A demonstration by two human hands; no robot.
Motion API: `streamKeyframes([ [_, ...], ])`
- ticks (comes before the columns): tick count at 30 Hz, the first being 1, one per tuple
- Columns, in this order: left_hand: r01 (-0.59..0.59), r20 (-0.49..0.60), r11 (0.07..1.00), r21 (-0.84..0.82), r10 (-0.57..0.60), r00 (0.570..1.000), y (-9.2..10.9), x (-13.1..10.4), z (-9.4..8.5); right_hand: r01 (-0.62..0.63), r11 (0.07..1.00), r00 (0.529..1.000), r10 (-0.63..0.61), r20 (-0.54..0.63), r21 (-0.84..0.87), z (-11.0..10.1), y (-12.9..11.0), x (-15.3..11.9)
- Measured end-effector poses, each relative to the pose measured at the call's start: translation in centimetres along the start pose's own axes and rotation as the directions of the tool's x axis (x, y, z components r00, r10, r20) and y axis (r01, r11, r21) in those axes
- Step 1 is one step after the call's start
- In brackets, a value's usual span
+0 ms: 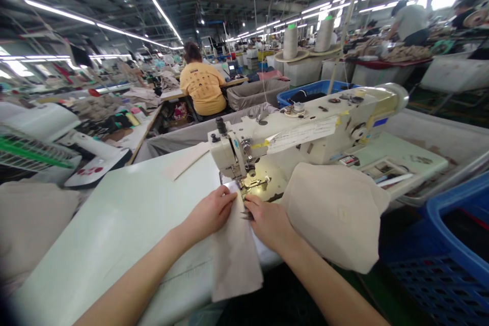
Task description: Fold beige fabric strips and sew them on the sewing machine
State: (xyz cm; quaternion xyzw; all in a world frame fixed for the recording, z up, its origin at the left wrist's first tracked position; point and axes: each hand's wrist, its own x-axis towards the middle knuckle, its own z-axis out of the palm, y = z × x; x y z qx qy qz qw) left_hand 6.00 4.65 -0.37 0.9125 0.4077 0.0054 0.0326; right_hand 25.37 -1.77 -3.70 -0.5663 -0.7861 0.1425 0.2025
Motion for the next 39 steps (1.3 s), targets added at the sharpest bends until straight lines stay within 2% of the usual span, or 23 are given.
streamKeyframes([
  [2, -0.042, -0.006, 0.999, -0.013, 0.042, 0.999, 0.6, -0.3, 0.3, 0.017, 0.999, 1.000, -0.016, -0.019, 0.027, -0.1, 0.0, -0.3],
  [5, -0.067, -0.081, 0.997, 0.043, 0.070, 0.994, 1.2, -0.2, 0.9, 0.053, 0.998, 0.998, -0.053, -0.017, 0.037, -0.3, 0.1, -0.8],
  [12, -0.123, -0.152, 0.992, 0.026, 0.125, 0.980, 0.3, 0.4, 1.8, 0.033, 0.999, 0.999, -0.033, 0.028, -0.025, -0.6, 0.3, -0.6],
  [28, -0.150, -0.187, 0.989, 0.018, 0.150, 0.971, -0.5, 0.6, 1.7, 0.013, 0.998, 0.998, -0.010, 0.059, -0.056, -0.7, 0.0, -0.3],
  [31, -0.147, -0.166, 0.989, 0.028, 0.149, 0.975, -0.6, 0.9, 1.5, 0.019, 0.998, 0.998, -0.016, 0.060, -0.057, -0.9, 0.0, -0.1],
  [34, -0.142, -0.166, 0.989, 0.041, 0.147, 0.975, 0.1, 0.6, 1.3, 0.034, 0.998, 0.998, -0.030, 0.060, -0.061, -1.1, 0.1, -0.1],
  [36, -0.156, -0.184, 0.987, 0.033, 0.159, 0.970, 1.3, -0.2, 1.2, 0.041, 0.997, 0.997, -0.036, 0.068, -0.071, -1.2, 0.2, -0.4],
  [39, -0.199, -0.139, 0.980, -0.019, 0.195, 0.971, 3.3, -2.0, 1.4, 0.045, 0.995, 0.995, -0.037, 0.092, -0.084, -1.4, 0.5, -1.4],
])
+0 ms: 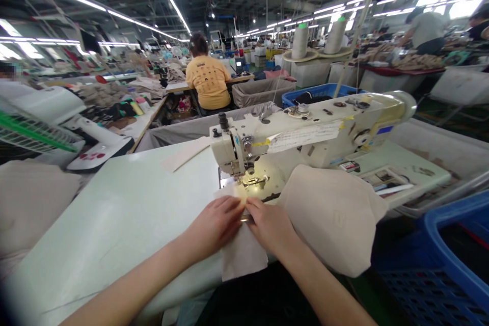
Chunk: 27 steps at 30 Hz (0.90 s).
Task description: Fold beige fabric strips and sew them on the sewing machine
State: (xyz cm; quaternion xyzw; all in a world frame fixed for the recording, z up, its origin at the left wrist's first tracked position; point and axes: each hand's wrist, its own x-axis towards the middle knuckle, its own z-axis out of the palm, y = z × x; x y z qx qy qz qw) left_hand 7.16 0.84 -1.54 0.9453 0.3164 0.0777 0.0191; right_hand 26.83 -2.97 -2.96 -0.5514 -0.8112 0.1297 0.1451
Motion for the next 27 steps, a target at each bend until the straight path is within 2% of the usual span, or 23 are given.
streamKeyframes([
  [3, -0.005, 0.013, 1.000, -0.012, 0.006, 1.000, 1.4, -1.2, 0.1, 0.006, 1.000, 1.000, -0.006, 0.019, -0.007, 0.0, 0.1, -0.8],
  [5, -0.004, -0.006, 1.000, -0.007, 0.004, 1.000, 1.4, -1.4, 0.2, 0.010, 1.000, 1.000, -0.010, 0.026, -0.006, 0.0, 0.2, -0.7],
  [13, -0.010, -0.055, 1.000, -0.016, 0.009, 0.998, -2.0, 0.3, -0.1, 0.040, 0.999, 0.999, -0.039, 0.006, -0.009, -0.3, 0.6, 2.7],
  [18, -0.015, -0.075, 1.000, -0.008, 0.014, 0.997, -4.4, 1.4, 0.1, -0.012, 0.998, 1.000, 0.012, 0.001, -0.068, -0.7, 0.5, 4.5],
  [21, -0.021, -0.082, 1.000, -0.018, 0.020, 0.996, -5.4, 1.9, 0.2, -0.049, 0.995, 0.999, 0.049, 0.000, -0.083, -1.1, 0.0, 4.6],
  [24, 0.008, -0.071, 1.000, 0.015, -0.007, 0.997, -5.2, 1.9, 0.1, -0.109, 0.992, 0.994, 0.108, -0.027, -0.064, -1.3, -0.3, 3.4],
  [27, 0.018, -0.062, 0.999, 0.044, -0.015, 0.998, -3.6, 1.2, -0.1, -0.187, 0.982, 0.978, 0.184, -0.097, -0.023, -0.8, 0.0, 1.7],
])
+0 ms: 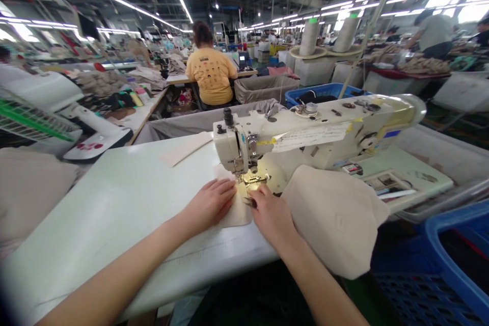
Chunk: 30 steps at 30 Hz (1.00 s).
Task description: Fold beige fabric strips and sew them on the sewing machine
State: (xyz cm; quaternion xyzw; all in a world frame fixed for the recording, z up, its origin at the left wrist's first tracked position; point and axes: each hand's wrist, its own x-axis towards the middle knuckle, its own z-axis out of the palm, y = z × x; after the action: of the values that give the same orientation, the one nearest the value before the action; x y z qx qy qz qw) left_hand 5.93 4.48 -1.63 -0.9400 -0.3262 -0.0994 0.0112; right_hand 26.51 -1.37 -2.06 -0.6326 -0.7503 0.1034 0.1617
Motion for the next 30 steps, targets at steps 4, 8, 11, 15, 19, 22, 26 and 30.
streamKeyframes([
  [4, -0.071, 0.033, 0.995, -0.067, 0.074, 0.997, 2.2, -1.5, -0.1, -0.029, 0.998, 0.999, 0.031, -0.040, 0.047, 1.2, 1.1, -1.4],
  [8, -0.069, -0.018, 0.995, -0.074, 0.068, 0.997, 2.8, -2.4, 0.5, -0.027, 0.999, 0.999, 0.029, -0.036, 0.047, 2.0, 1.6, -1.4],
  [11, -0.075, -0.032, 0.994, -0.083, 0.073, 0.997, 2.6, -2.6, 0.7, -0.047, 0.998, 0.999, 0.048, -0.026, 0.041, 1.9, 1.4, -1.2],
  [15, -0.076, -0.013, 0.994, -0.074, 0.076, 0.997, 2.5, -2.6, 0.6, -0.064, 0.997, 0.998, 0.065, -0.016, 0.045, 1.6, 1.0, -1.2],
  [19, -0.090, -0.008, 0.994, -0.061, 0.090, 0.996, 2.5, -2.6, 0.5, -0.067, 0.997, 0.997, 0.069, -0.029, 0.042, 1.8, 1.0, -1.2],
  [22, -0.101, -0.024, 0.993, -0.053, 0.100, 0.995, 2.5, -2.7, 0.7, -0.062, 0.998, 0.997, 0.063, -0.034, 0.031, 2.0, 1.1, -1.1],
  [26, -0.114, -0.053, 0.992, -0.044, 0.112, 0.992, 2.5, -2.9, 1.0, -0.064, 0.998, 0.998, 0.065, -0.024, 0.023, 2.1, 1.1, -1.1],
  [30, -0.113, -0.064, 0.993, -0.039, 0.110, 0.992, 2.3, -2.8, 1.1, -0.081, 0.997, 0.997, 0.082, -0.014, 0.011, 2.0, 1.0, -1.1],
])
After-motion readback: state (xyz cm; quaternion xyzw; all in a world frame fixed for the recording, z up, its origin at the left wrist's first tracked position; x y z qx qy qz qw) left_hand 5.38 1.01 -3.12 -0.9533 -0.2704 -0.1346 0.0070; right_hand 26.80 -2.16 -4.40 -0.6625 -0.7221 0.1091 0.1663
